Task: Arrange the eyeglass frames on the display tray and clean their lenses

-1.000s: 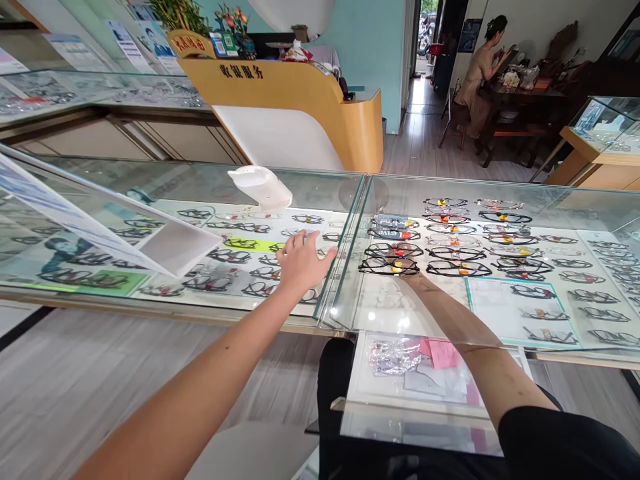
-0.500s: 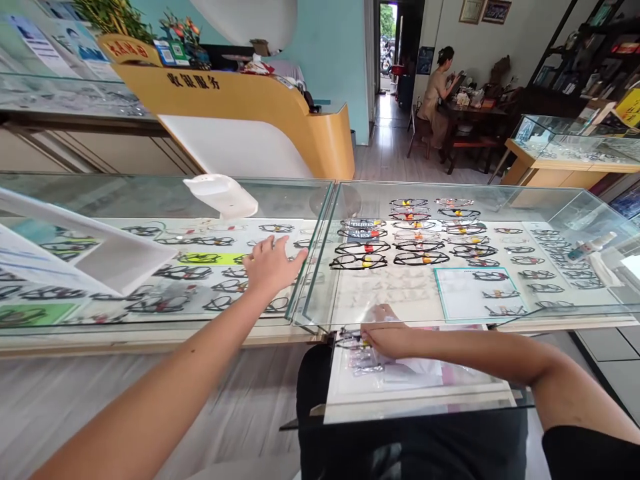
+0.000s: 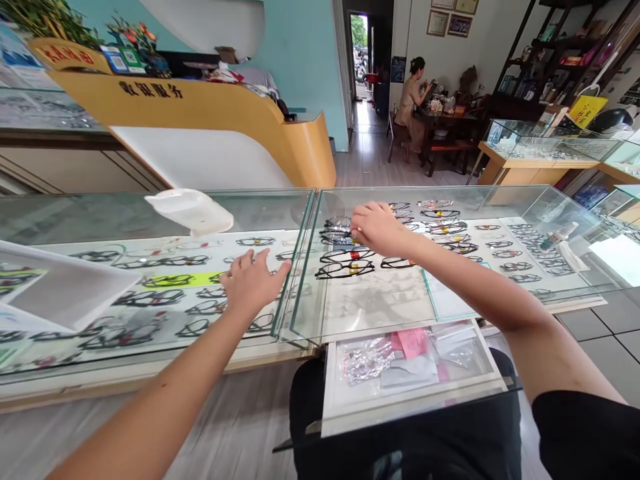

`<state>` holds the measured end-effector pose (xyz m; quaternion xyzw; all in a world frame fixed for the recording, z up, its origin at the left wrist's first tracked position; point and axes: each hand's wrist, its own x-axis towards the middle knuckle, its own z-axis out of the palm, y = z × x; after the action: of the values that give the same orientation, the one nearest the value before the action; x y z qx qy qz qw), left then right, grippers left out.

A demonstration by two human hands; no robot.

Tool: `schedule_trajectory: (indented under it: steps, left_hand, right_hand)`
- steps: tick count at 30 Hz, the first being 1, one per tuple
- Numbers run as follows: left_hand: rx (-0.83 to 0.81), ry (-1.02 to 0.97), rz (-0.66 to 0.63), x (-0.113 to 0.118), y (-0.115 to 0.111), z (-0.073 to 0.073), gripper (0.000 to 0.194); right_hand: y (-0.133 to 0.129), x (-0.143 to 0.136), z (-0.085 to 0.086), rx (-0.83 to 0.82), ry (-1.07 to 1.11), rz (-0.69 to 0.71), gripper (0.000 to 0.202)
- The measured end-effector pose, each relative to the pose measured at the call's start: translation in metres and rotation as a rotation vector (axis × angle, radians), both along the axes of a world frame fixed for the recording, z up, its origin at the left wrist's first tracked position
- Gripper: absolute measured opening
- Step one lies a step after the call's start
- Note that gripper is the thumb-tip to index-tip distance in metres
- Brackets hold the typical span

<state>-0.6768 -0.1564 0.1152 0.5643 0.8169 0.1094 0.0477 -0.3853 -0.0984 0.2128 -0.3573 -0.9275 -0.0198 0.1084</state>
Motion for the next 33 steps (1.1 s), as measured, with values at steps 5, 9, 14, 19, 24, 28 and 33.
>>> schedule_trajectory:
  steps: [5, 9, 14, 19, 24, 28, 33]
  left_hand:
    - [0.025, 0.031, 0.006, 0.001, -0.001, -0.001, 0.078]
    - [0.021, 0.037, 0.001, 0.002, -0.001, -0.004, 0.078]
    - [0.012, 0.022, 0.009, 0.002, -0.001, -0.004, 0.076]
    - [-0.022, 0.003, 0.015, 0.003, -0.002, 0.0, 0.076]
    - [-0.01, 0.007, 0.018, 0.004, -0.002, 0.0, 0.077]
    - [0.005, 0.01, 0.017, 0.003, -0.001, 0.0, 0.078]
    - [0.0, 0.001, 0.02, 0.004, 0.001, 0.002, 0.077]
  right_hand:
    - [0.084, -0.032, -0.023, 0.035, -0.156, -0.099, 0.038]
    - [0.108, -0.047, -0.037, 0.029, -0.206, -0.099, 0.038]
    - [0.123, -0.05, -0.047, -0.01, -0.224, -0.111, 0.034]
    - [0.128, -0.044, -0.058, -0.051, -0.209, -0.119, 0.036]
    - [0.127, -0.042, -0.064, -0.069, -0.171, -0.145, 0.037]
    - [0.124, -0.042, -0.064, -0.09, -0.14, -0.169, 0.033]
    - [0.106, -0.035, -0.053, -0.068, -0.046, -0.162, 0.038]
